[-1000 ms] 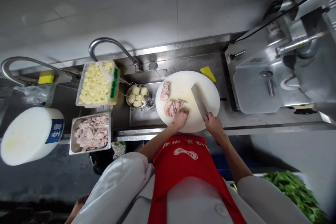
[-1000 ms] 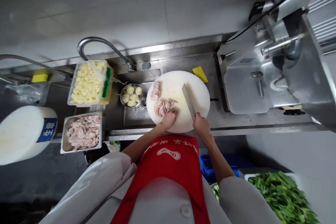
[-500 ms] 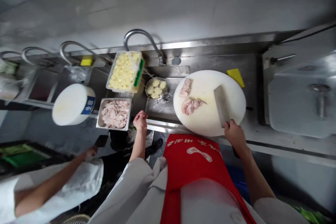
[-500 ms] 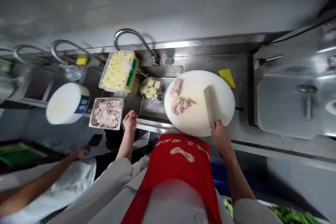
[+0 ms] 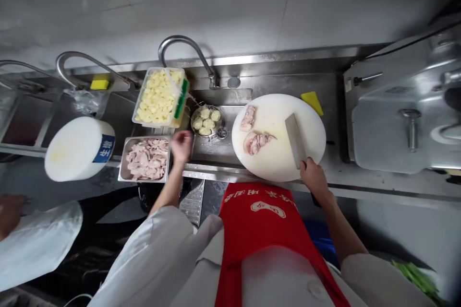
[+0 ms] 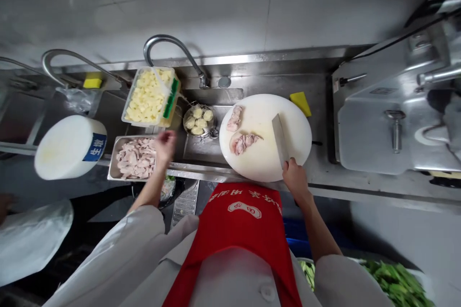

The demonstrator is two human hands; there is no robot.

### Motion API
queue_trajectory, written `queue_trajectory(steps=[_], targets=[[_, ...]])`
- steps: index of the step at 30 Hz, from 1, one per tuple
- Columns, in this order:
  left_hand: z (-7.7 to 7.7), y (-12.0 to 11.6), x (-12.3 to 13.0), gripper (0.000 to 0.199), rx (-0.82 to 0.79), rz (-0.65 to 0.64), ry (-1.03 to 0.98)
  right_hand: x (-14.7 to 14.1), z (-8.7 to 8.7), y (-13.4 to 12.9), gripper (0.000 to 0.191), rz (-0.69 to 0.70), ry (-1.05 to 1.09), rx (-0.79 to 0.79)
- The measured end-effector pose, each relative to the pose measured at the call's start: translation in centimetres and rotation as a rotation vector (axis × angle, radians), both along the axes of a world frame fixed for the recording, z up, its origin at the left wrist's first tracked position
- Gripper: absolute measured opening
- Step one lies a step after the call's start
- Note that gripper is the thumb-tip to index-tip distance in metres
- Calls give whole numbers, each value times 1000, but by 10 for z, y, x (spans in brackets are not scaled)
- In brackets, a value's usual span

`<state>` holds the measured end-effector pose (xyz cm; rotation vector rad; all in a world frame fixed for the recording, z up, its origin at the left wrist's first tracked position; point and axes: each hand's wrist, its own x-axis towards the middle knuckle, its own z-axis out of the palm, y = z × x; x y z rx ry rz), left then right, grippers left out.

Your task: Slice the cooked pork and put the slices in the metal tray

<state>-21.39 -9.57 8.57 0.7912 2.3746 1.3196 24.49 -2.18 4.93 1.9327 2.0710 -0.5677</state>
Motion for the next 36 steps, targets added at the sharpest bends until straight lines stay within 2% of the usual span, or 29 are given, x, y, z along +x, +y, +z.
queue_trajectory(steps=[2, 3, 4, 5, 6, 8, 10, 12, 16, 21, 29, 36], targets=[[-25, 32, 82, 14, -38, -319, -5, -1, 1, 1, 30, -8, 2, -6], [-37, 46, 121, 26, -107, -587, 120, 0, 2, 2, 30, -8, 9, -12], [-46, 58, 156, 40, -179, -754, 272, 1, 4, 3, 30, -6, 17, -18], [-54, 67, 183, 48, -264, -858, 396, 4, 5, 4, 30, -2, 25, -25], [-59, 76, 203, 46, -341, -907, 502, 7, 7, 3, 30, 5, 32, -34], [-64, 88, 221, 42, -392, -1057, 642, 16, 11, -1, 30, 31, 50, -61], [-65, 97, 219, 38, -339, -1255, 689, 26, 13, -10, 31, 61, 57, -87], [-65, 103, 213, 37, -263, -1378, 693, 34, 15, -21, 30, 90, 52, -112], [-69, 111, 218, 34, -179, -1405, 736, 41, 15, -36, 30, 123, 26, -174], [-77, 114, 238, 34, -230, -1453, 799, 51, 18, -28, 32, 160, 28, -209], [-82, 111, 234, 36, -201, -1459, 827, 70, 35, -22, 29, 289, -43, -200], [-83, 112, 238, 41, -217, -1479, 872, 67, 28, -21, 29, 320, -27, -247]])
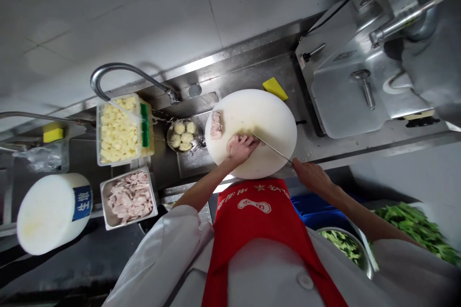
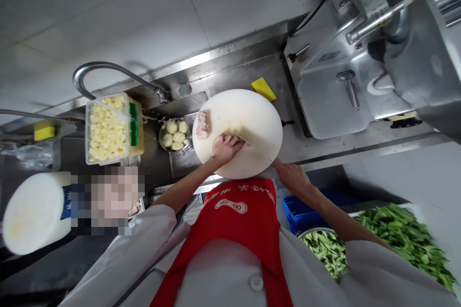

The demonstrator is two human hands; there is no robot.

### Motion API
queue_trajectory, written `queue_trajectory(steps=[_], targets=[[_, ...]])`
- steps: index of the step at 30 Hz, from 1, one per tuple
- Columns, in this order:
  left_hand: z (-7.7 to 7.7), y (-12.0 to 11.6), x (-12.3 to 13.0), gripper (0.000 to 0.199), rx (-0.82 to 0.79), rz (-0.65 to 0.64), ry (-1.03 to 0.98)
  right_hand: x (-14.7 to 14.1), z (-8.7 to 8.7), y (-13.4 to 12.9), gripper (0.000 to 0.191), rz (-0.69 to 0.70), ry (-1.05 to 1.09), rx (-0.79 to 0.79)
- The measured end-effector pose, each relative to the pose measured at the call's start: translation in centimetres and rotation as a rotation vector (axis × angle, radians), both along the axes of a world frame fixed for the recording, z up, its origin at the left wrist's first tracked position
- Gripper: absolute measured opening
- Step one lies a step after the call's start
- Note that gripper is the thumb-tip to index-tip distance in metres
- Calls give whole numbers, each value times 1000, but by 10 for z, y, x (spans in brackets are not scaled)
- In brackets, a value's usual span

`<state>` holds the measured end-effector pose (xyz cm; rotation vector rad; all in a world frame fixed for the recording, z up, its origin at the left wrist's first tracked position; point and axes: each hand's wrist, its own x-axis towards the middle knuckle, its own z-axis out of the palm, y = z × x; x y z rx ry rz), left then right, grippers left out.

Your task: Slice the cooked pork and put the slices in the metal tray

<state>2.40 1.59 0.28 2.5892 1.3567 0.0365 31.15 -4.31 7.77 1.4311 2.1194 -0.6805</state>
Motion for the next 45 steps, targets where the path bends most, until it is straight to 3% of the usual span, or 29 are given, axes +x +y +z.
queue_trajectory(steps=[7, 15, 22, 29, 33, 38, 41, 45], targets=[[5, 2, 1, 44, -41, -9, 27, 8, 13, -6, 27, 0, -13, 20], [1, 1, -2, 41, -32, -27, -18, -23, -5, 10, 29, -37, 15, -30], [-1, 1, -1, 40, -31, -5, -28, -19, 4, 5, 30, -44, 28, -35], [5, 3, -7, 33, -41, 14, -69, -64, -9, 24, 30, -125, 38, -31], [3, 4, -13, 28, -6, 60, -125, -64, -2, 31, 31, -130, 42, -13], [-7, 7, -11, 26, 31, 37, -121, -62, 9, 15, 30, -83, 26, 24], [-6, 9, -9, 24, 0, 40, -158, -76, 5, 16, 31, -97, 25, -3], [-1, 9, -13, 24, -36, 33, -233, -92, -7, 40, 33, -130, 49, 9]])
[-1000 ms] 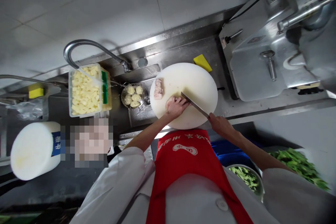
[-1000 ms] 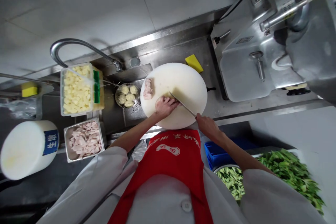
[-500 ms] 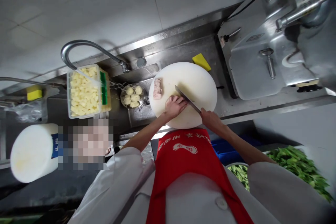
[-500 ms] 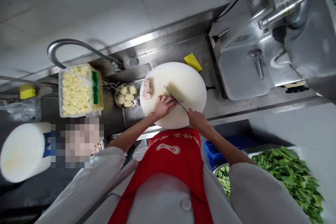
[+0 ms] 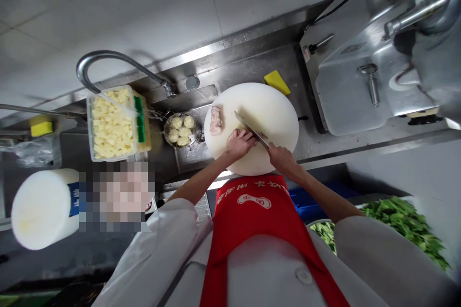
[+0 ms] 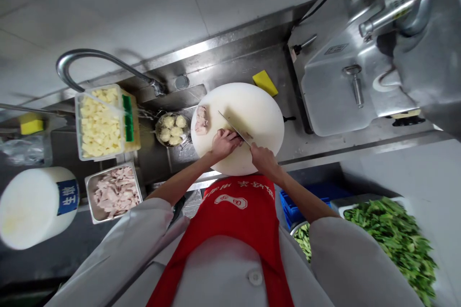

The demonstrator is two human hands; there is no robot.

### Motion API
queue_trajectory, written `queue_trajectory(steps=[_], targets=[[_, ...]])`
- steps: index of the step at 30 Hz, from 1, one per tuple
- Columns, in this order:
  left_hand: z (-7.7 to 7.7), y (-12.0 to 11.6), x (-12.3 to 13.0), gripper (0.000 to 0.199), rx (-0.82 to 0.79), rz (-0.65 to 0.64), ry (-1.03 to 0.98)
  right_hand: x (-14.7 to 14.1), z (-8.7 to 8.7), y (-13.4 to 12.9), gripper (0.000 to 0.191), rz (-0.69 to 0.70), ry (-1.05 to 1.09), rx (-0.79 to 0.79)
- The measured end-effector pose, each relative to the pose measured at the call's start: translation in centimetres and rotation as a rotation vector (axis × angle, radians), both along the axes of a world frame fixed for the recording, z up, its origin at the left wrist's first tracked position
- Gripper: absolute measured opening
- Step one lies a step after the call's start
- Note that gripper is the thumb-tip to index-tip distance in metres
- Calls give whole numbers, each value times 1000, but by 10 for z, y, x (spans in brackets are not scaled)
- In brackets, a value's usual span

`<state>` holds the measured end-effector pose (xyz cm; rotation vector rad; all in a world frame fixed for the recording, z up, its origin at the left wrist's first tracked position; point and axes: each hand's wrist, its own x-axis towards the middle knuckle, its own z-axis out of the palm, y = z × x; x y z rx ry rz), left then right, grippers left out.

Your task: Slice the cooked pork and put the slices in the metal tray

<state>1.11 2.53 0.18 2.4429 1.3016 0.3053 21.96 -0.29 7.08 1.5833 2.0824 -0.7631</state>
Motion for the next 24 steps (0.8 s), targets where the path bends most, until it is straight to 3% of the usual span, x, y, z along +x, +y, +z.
queue_trajectory(steps=[4, 8, 12, 16, 24], targets=[[1, -12, -14, 25, 39, 215, -132, 8, -1, 15, 34, -18, 38, -16], [-2, -26, -21, 27, 23, 354, -194, 13, 12, 2, 38, -82, -29, 20], [-1, -25, -15, 27, -1, 390, -175, 4, 25, -17, 35, -60, 10, -11], [0, -20, -10, 27, -26, 356, -156, -10, 24, -25, 33, -55, 7, -40], [0, -20, -16, 24, -43, 286, -134, -27, 0, 15, 42, -112, 94, 17]])
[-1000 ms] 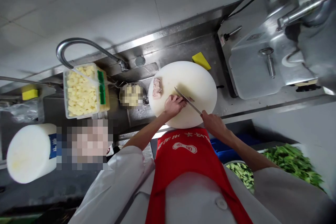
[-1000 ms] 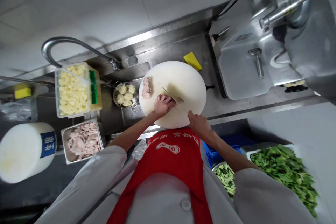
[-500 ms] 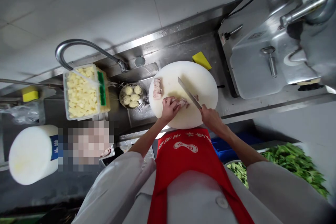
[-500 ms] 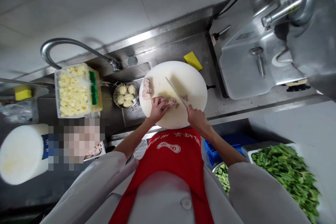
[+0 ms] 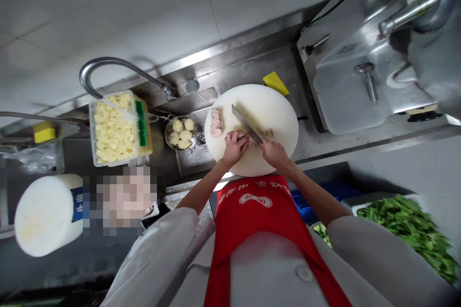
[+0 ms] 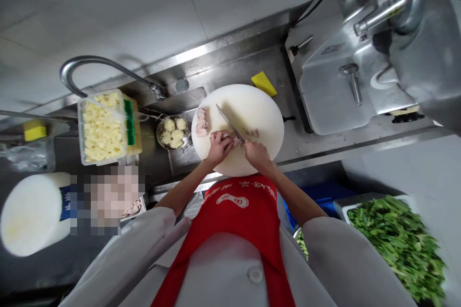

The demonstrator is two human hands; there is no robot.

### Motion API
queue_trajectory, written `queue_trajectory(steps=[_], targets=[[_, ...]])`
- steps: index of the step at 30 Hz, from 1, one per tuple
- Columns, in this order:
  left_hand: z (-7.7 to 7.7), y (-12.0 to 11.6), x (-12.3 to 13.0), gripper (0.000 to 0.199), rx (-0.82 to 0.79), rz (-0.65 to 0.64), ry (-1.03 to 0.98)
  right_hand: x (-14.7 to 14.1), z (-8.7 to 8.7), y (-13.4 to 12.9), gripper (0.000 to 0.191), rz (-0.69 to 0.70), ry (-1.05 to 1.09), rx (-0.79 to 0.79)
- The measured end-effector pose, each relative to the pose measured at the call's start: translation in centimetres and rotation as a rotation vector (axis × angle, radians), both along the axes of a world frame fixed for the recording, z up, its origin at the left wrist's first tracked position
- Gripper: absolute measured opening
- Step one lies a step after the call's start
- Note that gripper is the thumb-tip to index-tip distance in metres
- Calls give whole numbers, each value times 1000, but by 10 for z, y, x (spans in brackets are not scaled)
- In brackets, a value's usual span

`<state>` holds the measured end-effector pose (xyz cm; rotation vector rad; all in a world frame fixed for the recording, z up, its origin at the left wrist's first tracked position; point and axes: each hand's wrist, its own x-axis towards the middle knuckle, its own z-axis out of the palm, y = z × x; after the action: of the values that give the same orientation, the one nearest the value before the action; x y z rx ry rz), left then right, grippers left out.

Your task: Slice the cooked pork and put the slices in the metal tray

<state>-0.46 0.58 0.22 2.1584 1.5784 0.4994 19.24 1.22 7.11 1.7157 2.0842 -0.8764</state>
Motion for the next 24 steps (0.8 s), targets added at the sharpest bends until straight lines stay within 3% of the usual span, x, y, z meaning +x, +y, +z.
queue_trajectory(steps=[5, 9, 13, 19, 24], targets=[[7, -5, -6, 27, -29, 47, -57, 13, 7, 5, 46, -70, -54, 43], [8, -24, -8, 33, -18, 254, -202, 15, 20, -18, 43, -73, -75, 27], [5, -41, -8, 27, 72, 446, -243, 10, 29, -42, 38, 11, -21, -12], [-7, -43, 1, 27, 65, 362, -273, 9, 33, -59, 35, 119, -37, -24], [-7, -44, 4, 25, 52, 366, -314, 10, 40, -62, 32, 165, -52, -41]])
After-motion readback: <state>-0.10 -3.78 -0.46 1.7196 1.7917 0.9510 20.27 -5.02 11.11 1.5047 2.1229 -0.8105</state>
